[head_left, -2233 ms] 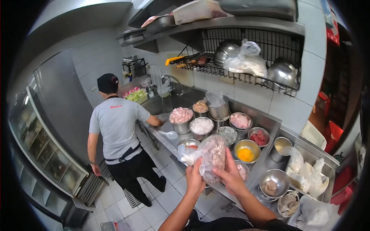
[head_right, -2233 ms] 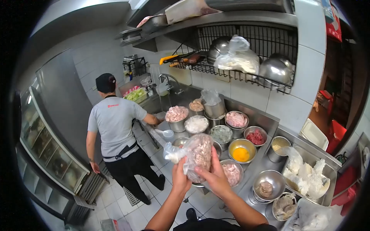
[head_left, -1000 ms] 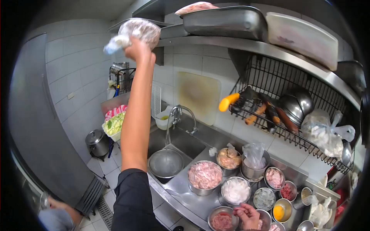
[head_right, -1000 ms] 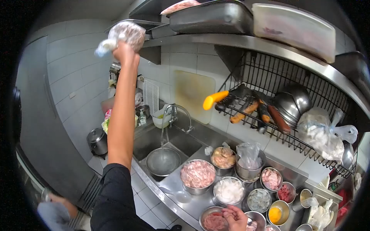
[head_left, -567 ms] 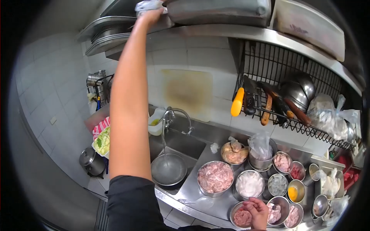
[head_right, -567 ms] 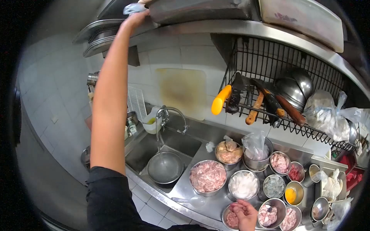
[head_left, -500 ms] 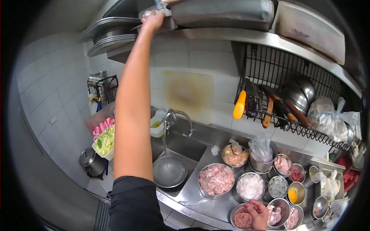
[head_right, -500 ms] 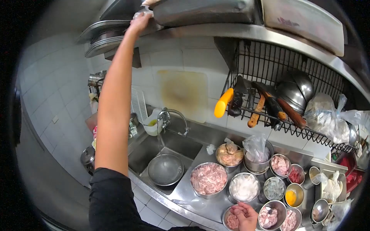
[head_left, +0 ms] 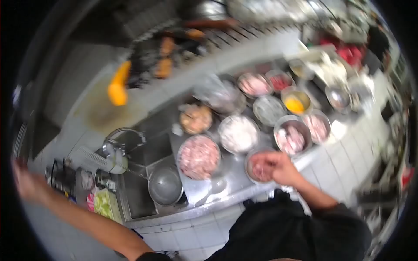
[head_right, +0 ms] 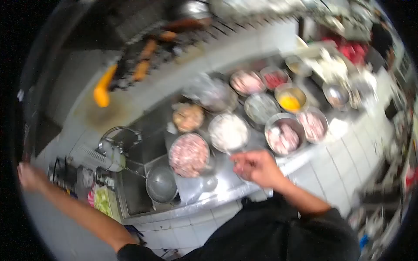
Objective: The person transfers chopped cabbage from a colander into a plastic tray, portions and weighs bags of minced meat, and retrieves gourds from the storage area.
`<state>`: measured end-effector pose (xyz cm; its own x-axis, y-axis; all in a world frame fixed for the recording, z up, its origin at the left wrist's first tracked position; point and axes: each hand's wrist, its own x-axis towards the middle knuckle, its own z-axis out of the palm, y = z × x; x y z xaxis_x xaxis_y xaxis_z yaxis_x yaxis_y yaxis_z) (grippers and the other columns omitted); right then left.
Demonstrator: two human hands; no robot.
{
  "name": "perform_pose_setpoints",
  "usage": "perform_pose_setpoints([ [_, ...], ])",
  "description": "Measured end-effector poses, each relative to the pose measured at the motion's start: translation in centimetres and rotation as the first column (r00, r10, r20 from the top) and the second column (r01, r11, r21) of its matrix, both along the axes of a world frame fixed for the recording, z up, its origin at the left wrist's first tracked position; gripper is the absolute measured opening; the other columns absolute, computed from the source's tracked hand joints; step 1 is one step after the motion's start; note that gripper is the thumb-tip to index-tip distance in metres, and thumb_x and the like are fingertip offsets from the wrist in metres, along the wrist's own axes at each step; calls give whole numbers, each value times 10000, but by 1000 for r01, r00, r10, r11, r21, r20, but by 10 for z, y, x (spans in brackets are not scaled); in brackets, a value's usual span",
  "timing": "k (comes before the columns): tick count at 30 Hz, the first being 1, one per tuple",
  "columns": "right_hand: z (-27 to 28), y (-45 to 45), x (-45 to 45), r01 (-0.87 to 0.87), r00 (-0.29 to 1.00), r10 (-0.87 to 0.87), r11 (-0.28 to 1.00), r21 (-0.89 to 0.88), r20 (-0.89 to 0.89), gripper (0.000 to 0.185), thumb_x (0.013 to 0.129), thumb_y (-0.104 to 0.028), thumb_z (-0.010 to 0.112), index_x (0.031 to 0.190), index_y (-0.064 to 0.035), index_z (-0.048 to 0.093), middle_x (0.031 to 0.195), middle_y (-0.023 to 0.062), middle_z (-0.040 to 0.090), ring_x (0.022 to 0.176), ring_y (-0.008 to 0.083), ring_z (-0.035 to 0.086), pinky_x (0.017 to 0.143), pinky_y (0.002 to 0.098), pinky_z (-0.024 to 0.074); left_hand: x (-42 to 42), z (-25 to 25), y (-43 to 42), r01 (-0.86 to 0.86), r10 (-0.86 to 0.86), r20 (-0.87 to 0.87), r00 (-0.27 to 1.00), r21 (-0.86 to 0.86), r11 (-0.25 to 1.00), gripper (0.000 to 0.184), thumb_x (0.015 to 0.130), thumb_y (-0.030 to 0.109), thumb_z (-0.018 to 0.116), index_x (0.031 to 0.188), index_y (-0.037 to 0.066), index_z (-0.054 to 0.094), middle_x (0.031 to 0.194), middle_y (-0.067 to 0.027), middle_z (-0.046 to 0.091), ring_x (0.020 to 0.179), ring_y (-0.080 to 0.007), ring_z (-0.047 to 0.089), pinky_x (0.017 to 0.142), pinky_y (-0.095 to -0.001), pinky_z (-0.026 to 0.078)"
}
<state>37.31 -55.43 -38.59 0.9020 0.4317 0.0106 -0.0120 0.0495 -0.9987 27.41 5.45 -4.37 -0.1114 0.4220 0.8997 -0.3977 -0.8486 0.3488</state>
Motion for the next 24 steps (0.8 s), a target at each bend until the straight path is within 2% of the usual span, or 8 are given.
perform_pose_setpoints([
  [1,1,-13,0,5,999,-4,1000,-8,51,300,836,32,548,1133,10,589,786,47,649,636,74,556,591,221,460,4,-30,-119,-291,305,-96,947,137,947,307,948,172,446,1086,-42,618,1003,-113,672,893,-165,647,836,-265,502],
  [2,6,-24,-2,15,998,-13,1000,-24,67,328,827,41,543,1151,10,576,767,39,638,654,72,557,601,222,460,-19,-36,-64,-317,442,-52,895,622,716,284,949,141,443,1053,-36,639,1036,-89,668,922,-141,641,815,-250,507],
  [4,22,-54,0,50,992,-41,996,-76,116,375,812,49,537,1184,7,552,740,30,620,680,72,558,623,227,460,-29,-46,-93,194,-46,-267,963,563,803,273,949,151,451,1065,1,648,1017,-60,677,916,-112,640,788,-236,509],
  [6,29,-83,-1,110,991,-99,985,-137,85,375,804,40,538,1176,3,558,741,36,616,707,84,564,673,241,465,-13,-84,-188,-607,773,-152,616,532,590,279,947,143,449,1126,14,620,1067,-104,653,947,-162,640,788,-255,511],
  [7,29,-101,-3,138,988,-126,980,-144,90,375,804,40,538,1176,3,558,741,36,616,707,84,564,673,241,465,-10,-98,-219,-593,754,-156,639,525,611,279,947,143,449,1126,14,620,1067,-104,653,947,-162,640,788,-255,511],
  [12,21,-224,-21,359,928,-349,931,-63,128,327,804,30,565,1127,-4,593,745,19,614,698,85,561,679,244,464,19,-148,-438,168,-52,-303,952,372,913,270,855,283,645,907,24,591,816,-100,579,633,-241,542,589,-340,494],
  [15,24,-312,-52,477,879,-477,878,-44,23,314,800,17,594,1114,-6,601,746,18,618,689,71,556,657,227,456,48,-213,-527,845,-782,-481,396,-143,516,159,895,-23,442,959,-43,586,947,-141,588,802,-204,569,731,-287,459],
  [24,18,-502,-159,862,504,-861,497,-100,69,266,834,-13,583,1096,34,593,738,36,611,700,87,569,661,228,465,94,-310,-818,705,-864,-405,-299,-704,86,92,843,-18,550,926,-33,586,862,-89,590,782,-140,556,723,-259,447],
])
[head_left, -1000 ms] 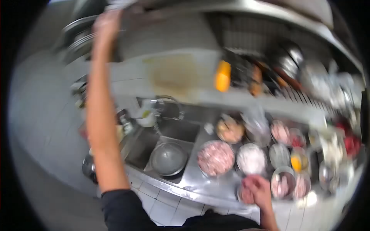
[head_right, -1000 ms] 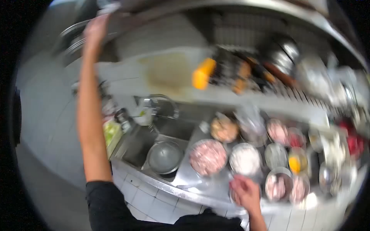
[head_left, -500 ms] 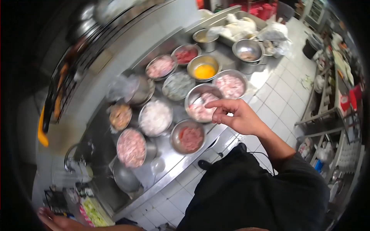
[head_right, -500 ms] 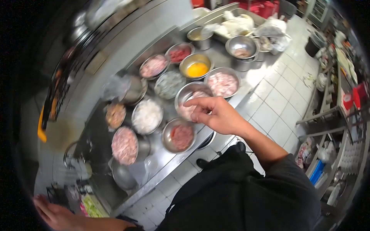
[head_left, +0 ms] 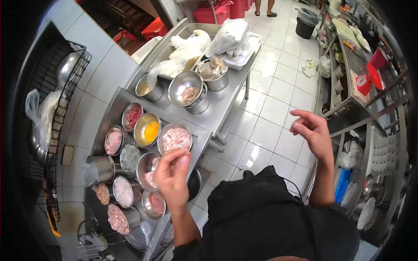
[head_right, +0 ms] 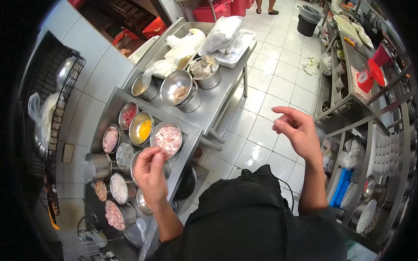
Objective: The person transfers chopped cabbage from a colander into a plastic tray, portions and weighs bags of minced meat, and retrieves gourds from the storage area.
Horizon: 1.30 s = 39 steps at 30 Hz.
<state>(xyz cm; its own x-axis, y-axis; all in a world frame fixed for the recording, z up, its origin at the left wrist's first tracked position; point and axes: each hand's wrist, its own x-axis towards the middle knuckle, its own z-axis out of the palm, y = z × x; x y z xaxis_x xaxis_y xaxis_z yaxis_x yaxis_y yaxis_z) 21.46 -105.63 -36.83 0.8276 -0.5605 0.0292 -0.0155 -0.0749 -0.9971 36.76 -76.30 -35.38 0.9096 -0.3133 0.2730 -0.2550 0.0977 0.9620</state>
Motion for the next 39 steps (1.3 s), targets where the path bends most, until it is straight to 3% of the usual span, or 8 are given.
perform_pose_setpoints([
  [6,14,-71,4,63,998,-63,998,-13,23,285,841,-5,584,1121,44,569,754,36,599,715,95,562,660,224,452,16,-34,-107,329,-329,-173,928,-28,944,83,842,-21,589,924,-25,604,898,-66,609,781,-103,567,712,-219,450],
  [13,29,-169,95,-75,997,75,985,-154,-7,305,832,-21,609,1131,30,570,771,30,593,715,80,532,643,207,419,60,-53,-220,436,-414,-273,868,21,900,102,823,35,636,915,-8,625,850,-51,610,757,-97,565,709,-232,459],
  [16,31,-211,105,30,983,-68,976,-218,-172,337,818,-25,608,1149,23,566,786,30,594,722,69,510,650,197,408,81,-58,-283,478,-468,-214,857,-8,878,83,826,61,635,888,5,633,821,-47,614,733,-98,564,678,-239,457],
  [18,29,-243,94,90,979,-128,970,-227,-157,347,821,-25,605,1160,27,557,806,37,585,728,87,517,670,208,417,97,-51,-330,507,-498,-184,848,5,862,77,826,67,636,875,8,635,816,-52,614,729,-99,563,667,-241,456],
  [25,-33,-376,17,480,865,-494,865,-145,-89,388,831,-77,616,1190,42,528,727,30,538,685,100,509,655,233,406,123,-42,-497,817,-789,-217,575,93,569,122,837,129,630,893,20,628,800,-49,591,717,-113,557,641,-250,444],
  [31,-60,-527,28,446,891,-447,894,-31,-83,242,836,-65,617,1053,31,573,753,51,581,685,110,532,649,237,432,140,-57,-631,761,-742,-175,647,90,643,119,826,130,634,851,15,621,821,-40,606,722,-129,574,625,-262,463],
  [35,-6,-620,104,202,968,-201,979,-6,-151,267,784,-101,678,1001,21,582,736,46,582,636,104,540,588,242,443,165,-58,-679,620,-596,-177,784,163,767,117,821,121,642,863,12,627,806,-39,626,740,-117,578,664,-261,472],
  [39,28,-686,199,-92,992,98,992,-86,75,292,753,-47,667,1023,26,582,705,50,581,623,108,537,586,238,436,196,-67,-708,390,-335,-270,903,182,903,119,818,110,658,874,8,635,796,-29,638,766,-90,575,696,-245,469],
])
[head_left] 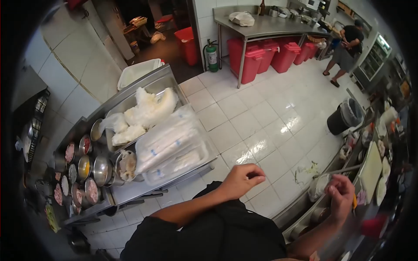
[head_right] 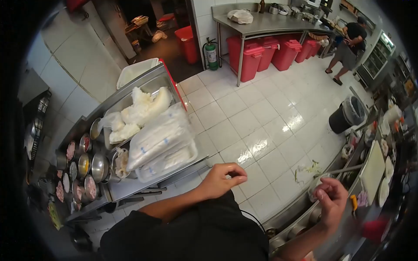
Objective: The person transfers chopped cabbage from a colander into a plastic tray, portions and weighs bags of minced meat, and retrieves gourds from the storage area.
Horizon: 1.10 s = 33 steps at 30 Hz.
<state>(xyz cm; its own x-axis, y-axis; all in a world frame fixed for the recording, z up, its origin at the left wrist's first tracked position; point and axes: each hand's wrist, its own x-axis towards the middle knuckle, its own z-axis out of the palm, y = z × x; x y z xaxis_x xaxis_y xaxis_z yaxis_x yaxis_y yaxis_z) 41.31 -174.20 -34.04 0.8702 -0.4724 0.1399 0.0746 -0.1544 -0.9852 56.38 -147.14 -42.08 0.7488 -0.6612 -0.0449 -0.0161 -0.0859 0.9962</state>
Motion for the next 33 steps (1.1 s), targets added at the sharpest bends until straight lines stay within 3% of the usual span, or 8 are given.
perform_pose_setpoints([
  [5,24,-49,115,-337,937,336,942,-4,96,338,735,-22,674,1056,31,584,722,64,604,649,115,552,599,233,426,57,-16,-57,-215,211,-52,976,-79,973,186,835,116,662,968,-3,609,891,-35,618,802,-102,587,741,-242,483],
  [9,23,-81,176,-234,972,231,970,-63,-53,304,752,-32,677,1037,34,596,747,70,623,680,121,563,617,226,426,113,-19,-115,-302,278,-175,945,-129,945,178,840,121,658,959,-2,610,868,-26,611,798,-84,577,730,-233,475],
  [12,18,-120,196,-256,965,249,962,-97,-82,150,756,0,644,896,47,615,745,92,616,697,134,575,637,239,441,159,-10,-150,-292,262,-170,950,-188,938,165,834,142,654,924,8,619,830,-26,628,741,-87,575,692,-231,468],
  [16,0,-181,225,-209,975,211,977,37,-70,123,729,6,654,831,43,597,735,99,611,682,150,584,633,256,461,207,-4,-180,-278,264,-110,958,-144,950,138,842,118,646,913,4,619,806,-14,623,735,-70,564,675,-228,464],
  [20,-15,-220,300,-361,931,362,932,43,-47,154,718,-4,676,837,49,593,715,106,607,661,149,579,620,258,462,241,-14,-190,-425,424,-53,904,-11,905,124,836,89,649,919,3,618,810,-10,618,734,-66,558,677,-225,460],
  [25,-17,-226,414,-734,679,733,675,70,43,93,697,22,693,748,35,616,773,124,584,684,160,558,607,252,446,251,-18,-184,-735,731,-82,677,-31,677,228,751,67,731,711,36,509,663,23,509,615,-47,479,566,-219,421],
  [28,-5,-198,485,-849,517,843,527,-34,150,105,694,19,698,766,40,624,784,122,566,669,160,545,595,247,441,256,-29,-172,-854,848,97,521,60,517,303,745,55,729,656,50,440,621,34,454,564,-44,409,507,-219,363],
  [33,10,-141,593,-953,291,954,296,-64,72,115,660,58,682,762,48,630,752,120,573,646,162,543,578,263,431,284,-55,-156,-949,945,104,309,98,300,238,673,-72,600,622,45,399,582,31,415,553,-38,371,481,-224,318],
])
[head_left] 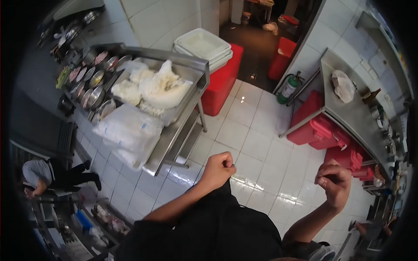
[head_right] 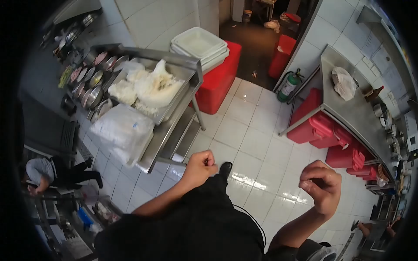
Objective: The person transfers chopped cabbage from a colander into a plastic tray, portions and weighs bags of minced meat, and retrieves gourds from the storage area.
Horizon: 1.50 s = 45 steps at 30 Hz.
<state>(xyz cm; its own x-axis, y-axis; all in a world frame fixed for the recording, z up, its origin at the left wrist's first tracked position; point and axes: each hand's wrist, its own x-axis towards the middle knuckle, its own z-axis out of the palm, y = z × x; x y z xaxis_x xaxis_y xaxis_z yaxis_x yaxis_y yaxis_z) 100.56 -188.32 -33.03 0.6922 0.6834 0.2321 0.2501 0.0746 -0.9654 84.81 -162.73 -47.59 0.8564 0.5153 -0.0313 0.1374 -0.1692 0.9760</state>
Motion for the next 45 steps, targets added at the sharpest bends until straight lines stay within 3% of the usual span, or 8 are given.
perform_pose_setpoints([
  [9,-15,54,147,-449,886,463,864,227,-10,54,674,75,641,725,60,632,696,170,601,570,209,586,506,294,451,143,4,65,23,-21,83,996,-33,999,194,673,-108,581,692,41,458,667,23,475,631,-45,433,553,-206,366],
  [12,-75,70,192,-25,980,3,994,-110,-200,208,713,-36,671,897,58,639,777,155,631,660,217,617,605,280,484,210,44,82,115,-79,285,955,-114,987,353,735,-30,673,1066,13,559,1079,-71,518,905,-148,545,743,-257,478],
  [13,-90,86,202,287,947,-320,873,-394,-18,274,723,-74,681,966,46,638,815,154,644,701,223,630,645,282,494,235,52,89,128,-92,288,953,-108,986,353,735,-30,673,1066,13,559,1079,-71,518,905,-148,545,743,-257,478],
  [14,-98,85,211,538,799,-85,545,-643,596,338,744,-116,688,1058,-5,630,887,149,658,785,220,642,722,289,489,259,58,97,131,-113,279,954,-49,990,365,736,-18,682,1079,9,559,1103,-77,508,910,-155,545,749,-265,480],
  [15,-126,73,230,537,797,-43,507,-674,603,323,754,-97,678,1067,-27,638,890,168,659,784,234,651,712,327,495,285,63,104,136,-133,267,954,8,991,378,738,-5,692,1091,5,560,1128,-83,498,916,-163,545,754,-274,481],
  [23,-182,89,399,339,914,-404,724,-600,30,251,742,-27,611,987,11,653,759,145,665,644,192,636,629,312,501,493,63,163,149,-180,321,930,117,982,289,787,-8,638,1068,-5,572,1043,-65,542,909,-140,569,757,-266,483],
  [37,-162,491,755,-148,969,229,846,-513,98,216,737,-11,590,945,-6,650,809,156,652,758,258,637,696,338,493,553,-60,341,-625,619,-184,764,31,780,182,790,15,614,967,-24,615,856,-90,640,787,-155,609,712,-289,482],
  [45,-183,541,939,99,981,-7,881,-463,196,196,739,-19,612,929,-18,662,808,142,653,761,219,640,679,312,494,828,-20,500,-352,350,41,936,77,933,180,813,7,613,992,-10,598,902,-71,625,810,-114,569,725,-263,469],
])
